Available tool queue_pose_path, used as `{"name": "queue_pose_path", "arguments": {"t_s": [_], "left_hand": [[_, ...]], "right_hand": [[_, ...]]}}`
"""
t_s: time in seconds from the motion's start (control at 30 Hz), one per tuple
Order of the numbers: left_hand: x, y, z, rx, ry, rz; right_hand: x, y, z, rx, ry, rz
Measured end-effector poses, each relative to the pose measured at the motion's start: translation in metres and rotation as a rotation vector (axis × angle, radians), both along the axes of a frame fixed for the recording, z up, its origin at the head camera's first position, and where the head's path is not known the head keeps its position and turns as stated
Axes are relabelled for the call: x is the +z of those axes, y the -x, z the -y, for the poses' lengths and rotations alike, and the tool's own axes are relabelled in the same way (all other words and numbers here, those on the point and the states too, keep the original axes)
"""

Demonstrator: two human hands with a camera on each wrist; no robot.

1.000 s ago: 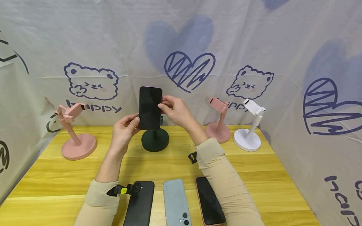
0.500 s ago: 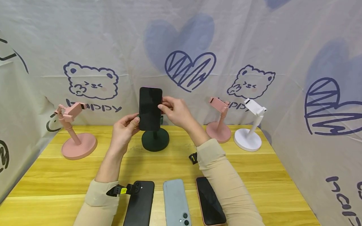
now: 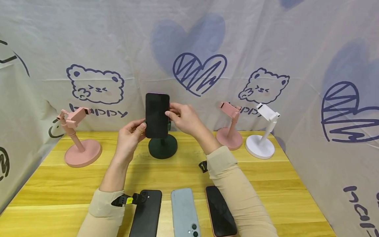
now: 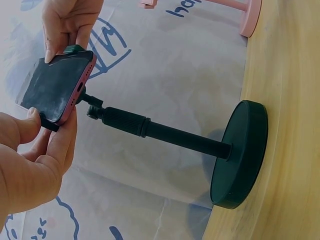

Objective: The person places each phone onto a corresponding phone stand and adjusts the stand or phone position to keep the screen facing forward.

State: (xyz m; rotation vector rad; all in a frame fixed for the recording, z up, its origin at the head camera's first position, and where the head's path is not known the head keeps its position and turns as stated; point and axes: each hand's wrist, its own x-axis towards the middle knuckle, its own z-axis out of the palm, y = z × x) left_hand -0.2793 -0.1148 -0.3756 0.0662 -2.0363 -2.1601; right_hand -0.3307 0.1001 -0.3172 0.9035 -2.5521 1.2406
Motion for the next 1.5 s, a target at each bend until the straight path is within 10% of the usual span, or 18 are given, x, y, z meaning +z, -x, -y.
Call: {"name": "queue_pose_path", "arguments": {"t_s": [0.6,1.5], "left_hand": [[-0.0010,0.0004,0.0009,-0.009,0.010,0.000],[-0.0018,0.0016,-0.0032,0.012,-0.036,-0.034]], "right_hand": [[0.0020,-0.0038,0.0004,0.027,-0.135,-0.104],[-0.0014,-0.0046,-0.0001,0.002,-0.124,-0.044]]}}
